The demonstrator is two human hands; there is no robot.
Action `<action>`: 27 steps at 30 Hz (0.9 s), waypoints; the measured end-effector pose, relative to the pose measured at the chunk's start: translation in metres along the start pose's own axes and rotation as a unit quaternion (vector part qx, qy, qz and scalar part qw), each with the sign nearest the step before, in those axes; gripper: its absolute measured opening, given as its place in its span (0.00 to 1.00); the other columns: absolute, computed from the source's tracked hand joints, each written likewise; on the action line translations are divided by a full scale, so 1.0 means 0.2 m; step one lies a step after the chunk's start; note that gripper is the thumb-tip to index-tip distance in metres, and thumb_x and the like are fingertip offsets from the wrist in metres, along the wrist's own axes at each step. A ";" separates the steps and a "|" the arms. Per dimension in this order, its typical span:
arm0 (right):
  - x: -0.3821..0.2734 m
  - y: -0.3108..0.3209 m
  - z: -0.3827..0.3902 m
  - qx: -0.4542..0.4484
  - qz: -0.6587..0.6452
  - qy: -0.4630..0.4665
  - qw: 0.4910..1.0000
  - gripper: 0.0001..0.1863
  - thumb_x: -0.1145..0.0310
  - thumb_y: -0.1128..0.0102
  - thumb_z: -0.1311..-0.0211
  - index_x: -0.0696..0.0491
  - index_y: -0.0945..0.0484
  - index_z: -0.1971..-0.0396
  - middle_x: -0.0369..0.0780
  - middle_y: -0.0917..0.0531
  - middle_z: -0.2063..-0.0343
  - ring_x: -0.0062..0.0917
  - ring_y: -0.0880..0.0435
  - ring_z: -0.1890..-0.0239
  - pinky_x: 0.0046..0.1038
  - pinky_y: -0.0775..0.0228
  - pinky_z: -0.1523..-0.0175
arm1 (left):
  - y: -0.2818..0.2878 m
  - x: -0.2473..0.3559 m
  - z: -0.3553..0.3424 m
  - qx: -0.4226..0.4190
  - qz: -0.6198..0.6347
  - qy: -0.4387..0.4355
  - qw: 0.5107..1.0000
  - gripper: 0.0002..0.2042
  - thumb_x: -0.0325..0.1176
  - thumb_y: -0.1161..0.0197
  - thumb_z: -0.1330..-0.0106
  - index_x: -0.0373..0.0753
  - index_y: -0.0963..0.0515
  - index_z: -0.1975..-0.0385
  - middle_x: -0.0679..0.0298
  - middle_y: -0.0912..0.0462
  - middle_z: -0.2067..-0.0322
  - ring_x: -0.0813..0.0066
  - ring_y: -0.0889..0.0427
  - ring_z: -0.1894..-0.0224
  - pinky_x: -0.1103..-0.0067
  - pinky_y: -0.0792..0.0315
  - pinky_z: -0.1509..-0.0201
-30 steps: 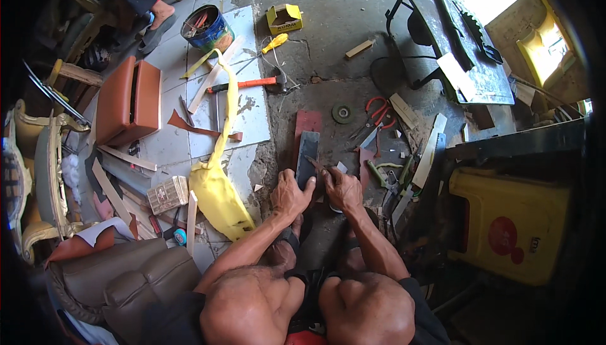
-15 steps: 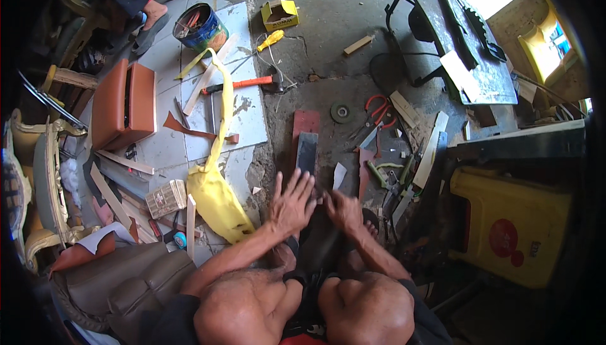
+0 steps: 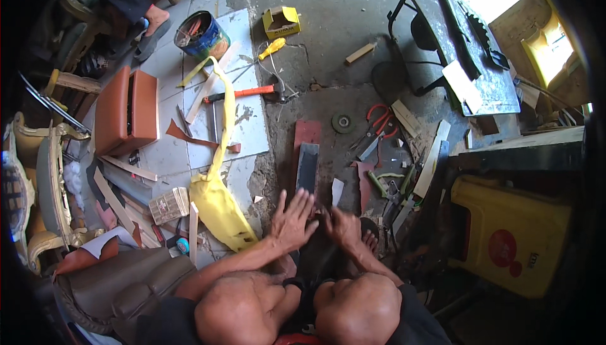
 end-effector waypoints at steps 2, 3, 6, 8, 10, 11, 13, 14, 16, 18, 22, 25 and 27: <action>-0.01 0.04 -0.26 0.039 0.039 0.014 0.998 0.14 0.52 0.39 0.30 0.47 0.15 0.63 0.54 0.15 0.74 0.54 0.14 0.71 0.57 0.22 0.65 | 0.11 -0.08 -0.27 0.040 -0.037 -0.015 0.998 0.33 0.48 0.43 0.27 0.28 0.30 0.30 0.46 0.28 0.30 0.52 0.39 0.22 0.46 0.57 0.18; -0.08 0.08 -0.42 0.047 0.024 -0.009 0.999 0.15 0.51 0.40 0.29 0.48 0.15 0.64 0.54 0.15 0.75 0.55 0.14 0.71 0.57 0.22 0.65 | 0.17 -0.15 -0.38 0.055 -0.051 -0.013 0.997 0.32 0.48 0.43 0.27 0.27 0.30 0.31 0.46 0.28 0.30 0.51 0.39 0.22 0.47 0.58 0.18; -0.13 0.10 -0.43 0.026 0.014 -0.033 0.999 0.16 0.51 0.40 0.29 0.49 0.16 0.65 0.55 0.15 0.75 0.55 0.14 0.72 0.56 0.22 0.64 | 0.19 -0.20 -0.44 0.034 -0.079 -0.024 0.996 0.34 0.51 0.47 0.25 0.28 0.30 0.31 0.47 0.28 0.30 0.54 0.39 0.21 0.48 0.59 0.17; 0.00 0.01 -0.21 0.011 0.035 0.000 0.999 0.17 0.53 0.37 0.30 0.52 0.16 0.67 0.56 0.15 0.76 0.55 0.14 0.71 0.54 0.21 0.64 | 0.05 -0.10 -0.22 -0.007 -0.077 -0.046 0.996 0.35 0.54 0.48 0.25 0.29 0.30 0.30 0.47 0.28 0.30 0.55 0.40 0.21 0.47 0.60 0.17; 0.00 -0.04 0.02 -0.015 -0.011 -0.001 1.000 0.15 0.54 0.37 0.30 0.52 0.15 0.66 0.55 0.14 0.74 0.54 0.13 0.69 0.53 0.20 0.62 | -0.06 -0.04 0.05 -0.058 -0.030 -0.025 0.998 0.36 0.54 0.47 0.26 0.29 0.31 0.30 0.48 0.29 0.29 0.56 0.40 0.21 0.46 0.61 0.18; 0.01 -0.02 -0.04 0.002 -0.003 0.010 1.000 0.15 0.53 0.37 0.30 0.51 0.14 0.65 0.55 0.14 0.73 0.55 0.13 0.68 0.53 0.20 0.62 | -0.06 -0.03 0.03 -0.057 -0.027 -0.019 0.998 0.36 0.54 0.46 0.26 0.29 0.32 0.29 0.48 0.30 0.28 0.55 0.42 0.20 0.47 0.60 0.17; -0.03 0.06 -0.19 0.028 -0.001 -0.005 1.000 0.15 0.53 0.38 0.29 0.50 0.16 0.64 0.55 0.15 0.74 0.56 0.14 0.70 0.55 0.21 0.64 | 0.02 -0.07 -0.21 -0.002 -0.060 -0.031 0.998 0.35 0.53 0.45 0.26 0.29 0.31 0.30 0.48 0.30 0.28 0.55 0.41 0.20 0.48 0.60 0.17; -0.13 0.14 -0.35 0.050 -0.012 -0.010 0.999 0.15 0.53 0.40 0.28 0.50 0.17 0.64 0.56 0.16 0.76 0.57 0.16 0.73 0.57 0.23 0.66 | 0.10 -0.15 -0.35 0.027 -0.085 -0.029 0.996 0.34 0.52 0.45 0.26 0.29 0.30 0.30 0.48 0.29 0.28 0.55 0.41 0.20 0.49 0.61 0.17; -0.14 0.14 -0.45 0.057 -0.009 -0.002 0.998 0.14 0.54 0.39 0.28 0.50 0.17 0.64 0.56 0.16 0.76 0.57 0.15 0.73 0.57 0.23 0.66 | 0.18 -0.22 -0.49 0.052 -0.102 -0.025 0.993 0.34 0.52 0.45 0.26 0.29 0.31 0.30 0.48 0.29 0.28 0.56 0.40 0.21 0.50 0.60 0.17; -0.07 0.10 -0.44 0.043 0.011 -0.004 0.999 0.15 0.53 0.38 0.29 0.49 0.16 0.63 0.56 0.16 0.76 0.56 0.15 0.73 0.57 0.23 0.66 | 0.14 -0.14 -0.39 0.019 -0.100 -0.035 0.994 0.34 0.52 0.44 0.26 0.30 0.30 0.30 0.48 0.28 0.29 0.56 0.39 0.21 0.48 0.60 0.17; 0.01 -0.04 0.01 0.002 -0.019 0.013 1.000 0.14 0.53 0.35 0.32 0.48 0.15 0.61 0.56 0.15 0.76 0.56 0.15 0.74 0.57 0.22 0.66 | -0.10 -0.06 0.06 -0.030 -0.034 -0.034 0.998 0.36 0.56 0.46 0.26 0.30 0.30 0.30 0.46 0.27 0.30 0.54 0.39 0.21 0.44 0.60 0.18; -0.11 0.10 -0.38 0.075 0.011 0.033 0.997 0.14 0.54 0.39 0.30 0.50 0.20 0.66 0.54 0.16 0.77 0.56 0.16 0.75 0.55 0.24 0.70 | 0.11 -0.16 -0.36 0.021 -0.086 -0.023 0.996 0.35 0.53 0.47 0.25 0.28 0.31 0.30 0.47 0.30 0.28 0.54 0.42 0.20 0.50 0.62 0.16; -0.16 0.14 -0.52 0.076 0.016 0.013 0.997 0.14 0.55 0.40 0.28 0.50 0.21 0.66 0.54 0.16 0.77 0.57 0.16 0.74 0.55 0.24 0.71 | 0.19 -0.22 -0.49 0.033 -0.095 -0.018 0.995 0.34 0.53 0.48 0.24 0.29 0.31 0.29 0.49 0.31 0.27 0.55 0.42 0.20 0.50 0.61 0.16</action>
Point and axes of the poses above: each hand's wrist, its own z-axis away from the middle knuckle, its own y-axis out of the back of the hand, x = y × z, the point moved 7 cm from there along -z, towards the middle knuckle
